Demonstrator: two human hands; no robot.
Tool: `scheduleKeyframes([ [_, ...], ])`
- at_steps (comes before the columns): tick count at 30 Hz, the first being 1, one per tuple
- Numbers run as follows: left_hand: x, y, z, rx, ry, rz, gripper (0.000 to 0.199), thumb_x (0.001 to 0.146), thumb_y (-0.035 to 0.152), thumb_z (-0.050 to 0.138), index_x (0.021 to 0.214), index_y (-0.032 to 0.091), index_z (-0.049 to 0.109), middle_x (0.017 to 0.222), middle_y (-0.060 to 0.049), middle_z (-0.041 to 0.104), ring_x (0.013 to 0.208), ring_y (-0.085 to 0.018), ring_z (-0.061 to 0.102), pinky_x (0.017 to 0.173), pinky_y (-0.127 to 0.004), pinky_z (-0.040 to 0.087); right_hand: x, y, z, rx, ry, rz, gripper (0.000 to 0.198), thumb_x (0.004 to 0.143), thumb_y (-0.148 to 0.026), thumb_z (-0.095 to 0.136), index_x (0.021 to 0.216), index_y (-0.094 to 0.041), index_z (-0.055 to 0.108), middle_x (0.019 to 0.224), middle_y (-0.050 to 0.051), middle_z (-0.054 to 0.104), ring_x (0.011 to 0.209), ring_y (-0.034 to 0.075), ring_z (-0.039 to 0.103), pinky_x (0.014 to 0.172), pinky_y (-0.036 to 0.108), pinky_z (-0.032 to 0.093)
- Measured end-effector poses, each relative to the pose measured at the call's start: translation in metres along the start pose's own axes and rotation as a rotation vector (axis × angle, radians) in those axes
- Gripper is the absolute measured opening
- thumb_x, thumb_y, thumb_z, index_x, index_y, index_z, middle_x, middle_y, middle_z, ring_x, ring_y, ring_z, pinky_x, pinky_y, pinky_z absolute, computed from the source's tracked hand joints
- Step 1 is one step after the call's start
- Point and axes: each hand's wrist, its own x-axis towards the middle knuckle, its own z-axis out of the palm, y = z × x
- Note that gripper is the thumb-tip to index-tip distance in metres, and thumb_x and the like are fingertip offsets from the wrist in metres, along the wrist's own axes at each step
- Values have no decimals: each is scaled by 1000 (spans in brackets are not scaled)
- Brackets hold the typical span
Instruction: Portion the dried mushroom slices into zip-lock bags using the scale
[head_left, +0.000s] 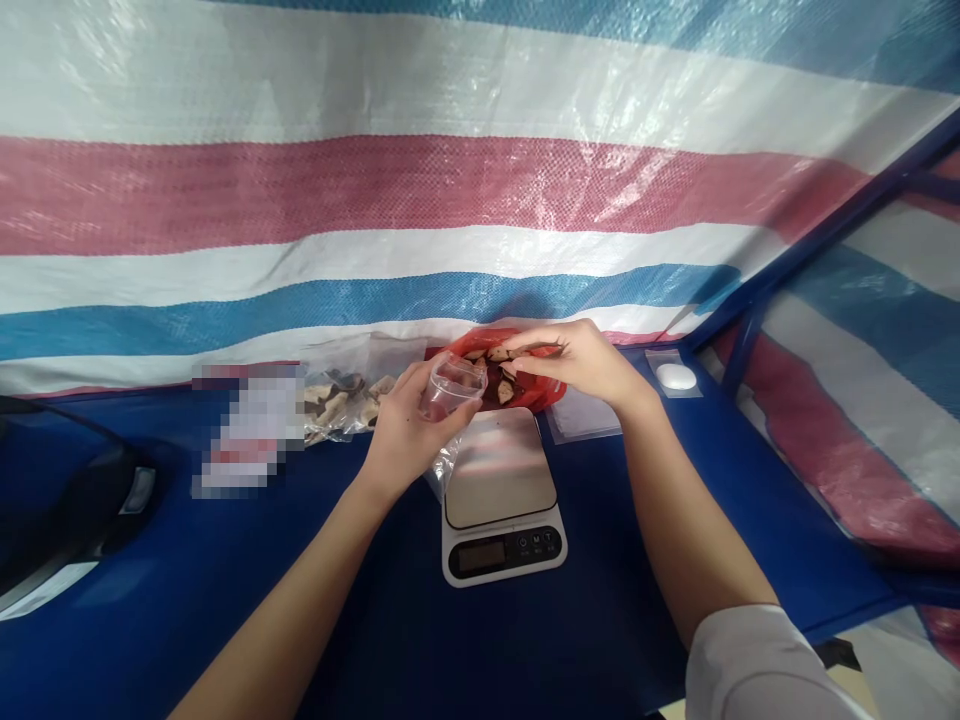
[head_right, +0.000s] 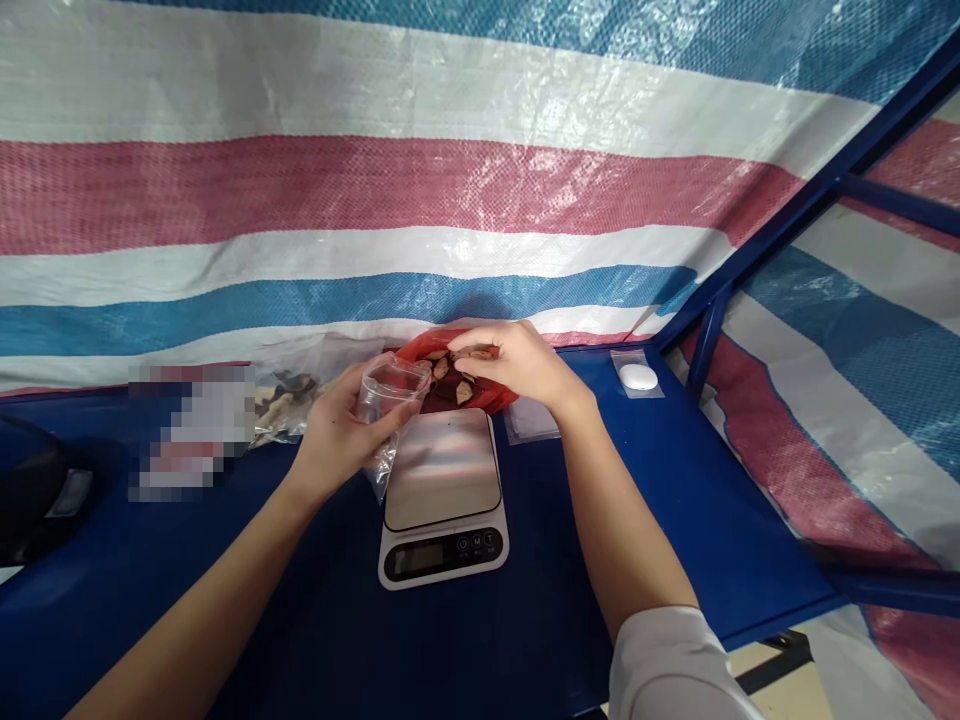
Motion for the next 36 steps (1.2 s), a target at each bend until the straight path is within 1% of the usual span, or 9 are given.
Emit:
scheduleKeyframes([
  [3, 0, 0, 0, -28, -6, -15, 47, 80, 41, 78, 122, 22, 69, 114, -9, 72, 101, -27, 70, 75, -36, 61, 1, 14, -3, -245, -29, 58, 19, 91, -28, 66, 105, -25, 79, 109, 2, 79, 100, 22, 73, 94, 36, 54],
  [6, -1, -2, 1, -46, -9, -24, 47, 79, 41, 79, 121, 22, 70, 115, -9, 72, 103, -27, 70, 72, -35, 61, 5, 20, 5, -429, -111, 133, 22, 95, -31, 62, 109, -26, 79, 108, 3, 79, 97, 23, 73, 90, 35, 53],
  [9, -1, -4, 1, -49, -12, -28, 46, 79, 41, 79, 121, 23, 70, 118, -9, 72, 106, -28, 69, 76, -36, 61, 9, 22, 18, -578, -152, 190, 27, 96, -31, 58, 115, -26, 77, 114, 5, 78, 98, 25, 72, 85, 34, 52],
  [12, -1, -4, 1, -22, -10, -26, 45, 79, 41, 79, 120, 23, 70, 117, -9, 72, 106, -29, 69, 80, -38, 61, 12, 27, 32, -650, -135, 204, 32, 95, -29, 58, 123, -27, 73, 119, 6, 76, 102, 27, 71, 84, 36, 52],
  [18, -1, -1, 0, -16, -14, -52, 47, 79, 42, 78, 121, 22, 70, 117, -9, 72, 106, -29, 69, 80, -39, 61, 14, 37, 45, -689, -158, 251, 35, 92, -30, 61, 126, -25, 70, 122, 8, 74, 108, 28, 68, 89, 36, 52],
  [22, -2, -2, 1, -34, -20, -55, 44, 79, 41, 79, 119, 23, 70, 118, -9, 72, 109, -30, 68, 82, -40, 60, 14, 40, 46, -644, -144, 261, 33, 91, -28, 62, 122, -26, 73, 118, 7, 76, 105, 26, 69, 88, 35, 52],
  [30, -3, -4, 2, -39, -15, -52, 44, 79, 40, 78, 119, 23, 70, 116, -9, 71, 105, -27, 69, 81, -38, 60, 14, 44, 43, -582, -81, 269, 34, 88, -24, 63, 121, -24, 75, 120, 6, 76, 108, 27, 69, 96, 38, 52],
  [32, -3, -3, 3, -40, -13, -57, 45, 79, 40, 79, 120, 23, 70, 116, -9, 72, 104, -27, 69, 83, -39, 60, 14, 44, 42, -582, -60, 270, 34, 89, -22, 61, 120, -24, 75, 120, 6, 76, 109, 28, 69, 97, 39, 52],
  [36, -3, -3, 3, -19, -6, -39, 41, 79, 39, 79, 117, 23, 70, 114, -8, 72, 104, -27, 69, 94, -43, 57, 14, 43, 43, -606, -53, 271, 35, 90, -20, 58, 120, -24, 76, 120, 7, 76, 107, 28, 70, 98, 40, 52],
])
